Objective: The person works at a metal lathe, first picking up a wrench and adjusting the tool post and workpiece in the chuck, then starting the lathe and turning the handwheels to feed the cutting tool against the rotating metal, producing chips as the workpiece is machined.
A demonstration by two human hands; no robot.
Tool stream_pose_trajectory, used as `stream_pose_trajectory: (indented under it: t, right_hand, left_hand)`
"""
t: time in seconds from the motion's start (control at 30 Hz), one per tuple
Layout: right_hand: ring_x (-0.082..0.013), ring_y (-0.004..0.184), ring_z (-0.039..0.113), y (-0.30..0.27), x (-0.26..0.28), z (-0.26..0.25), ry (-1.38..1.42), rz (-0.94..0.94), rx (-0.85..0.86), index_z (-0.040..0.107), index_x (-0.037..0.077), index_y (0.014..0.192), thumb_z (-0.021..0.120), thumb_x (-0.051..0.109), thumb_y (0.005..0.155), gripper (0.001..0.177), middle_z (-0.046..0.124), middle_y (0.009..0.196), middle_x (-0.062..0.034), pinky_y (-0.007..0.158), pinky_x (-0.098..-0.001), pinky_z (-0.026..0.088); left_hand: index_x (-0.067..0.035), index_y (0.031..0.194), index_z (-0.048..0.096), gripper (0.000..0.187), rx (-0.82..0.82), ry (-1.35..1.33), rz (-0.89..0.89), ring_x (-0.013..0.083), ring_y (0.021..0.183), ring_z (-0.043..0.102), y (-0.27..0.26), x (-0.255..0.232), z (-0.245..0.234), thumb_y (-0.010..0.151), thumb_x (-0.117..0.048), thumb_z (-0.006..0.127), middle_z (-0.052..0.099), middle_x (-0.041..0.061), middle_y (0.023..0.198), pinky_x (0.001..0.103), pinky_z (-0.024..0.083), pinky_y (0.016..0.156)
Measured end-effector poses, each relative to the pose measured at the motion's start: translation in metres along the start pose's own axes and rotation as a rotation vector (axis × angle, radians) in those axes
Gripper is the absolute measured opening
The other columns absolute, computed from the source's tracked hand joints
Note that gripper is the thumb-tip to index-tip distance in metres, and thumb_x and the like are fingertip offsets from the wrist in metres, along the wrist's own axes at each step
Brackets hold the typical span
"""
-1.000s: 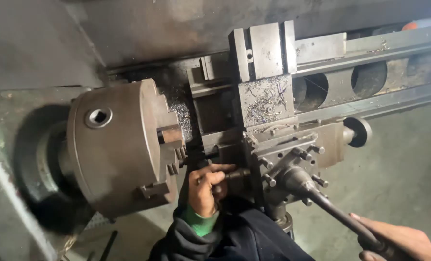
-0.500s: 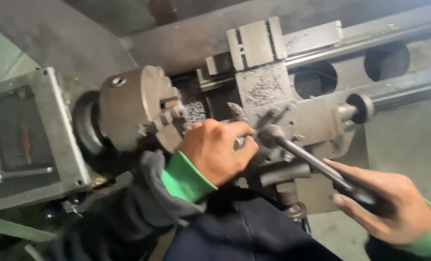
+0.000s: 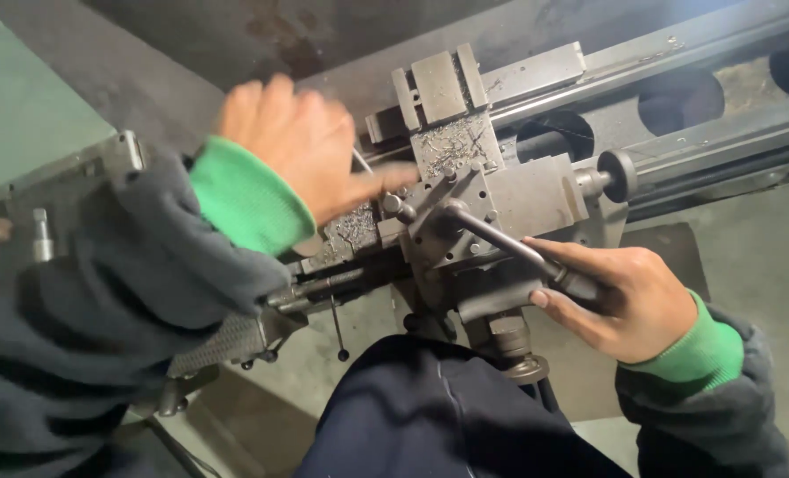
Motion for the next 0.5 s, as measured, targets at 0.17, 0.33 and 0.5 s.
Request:
stream_pose_trajectory:
  t: [0.17,0.33,0.5]
  right_hand:
    - [-0.0165,0.049,0.069,-0.003,0.003,0.001,0.017,-0.022,-0.008,0.069,0.011,0.126,0.079,0.012,0.074,0.053,0.076,0.067,-0.0063,0.053,-0.0273,0.053]
    - [-0.0123,0.053,0.059,-0.01,-0.023,0.006,0.061,0.168,-0.011,0.072,0.012,0.129,0.081,0.012,0.078,0.051,0.067,0.065,-0.0091,0.051,-0.0296,0.049]
    - [-0.0034,0.061,0.066,-0.008,-0.005,-0.001,0.124,0.018,-0.105,0.072,0.007,0.123,0.076,0.011,0.083,0.04,0.076,0.068,-0.0036,0.058,-0.023,0.054]
  left_hand:
    - [-0.011,0.105,0.074,0.051,0.242,-0.352,-0.216,0.0282,0.092,0.066,-0.006,-0.006,0.072,0.085,-0.057,0.067,0.065,0.011,0.103,0.043,0.049,0.08]
    - [-0.013,0.087,0.073,0.011,-0.2,-0.155,0.4,0.025,0.096,0.065,-0.034,-0.072,0.01,0.081,-0.018,0.065,0.062,0.009,0.104,0.039,0.055,0.069]
    - [-0.015,0.084,0.071,0.01,-0.22,-0.046,0.445,0.0214,0.096,0.063,-0.032,-0.075,0.015,0.085,-0.022,0.065,0.061,0.005,0.1,0.035,0.052,0.07]
Point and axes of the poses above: each hand's wrist, its own y-axis towards the middle knuckle, its own z-axis out of the palm, x = y × z, the point moved 10 cm from there along y, towards the middle knuckle
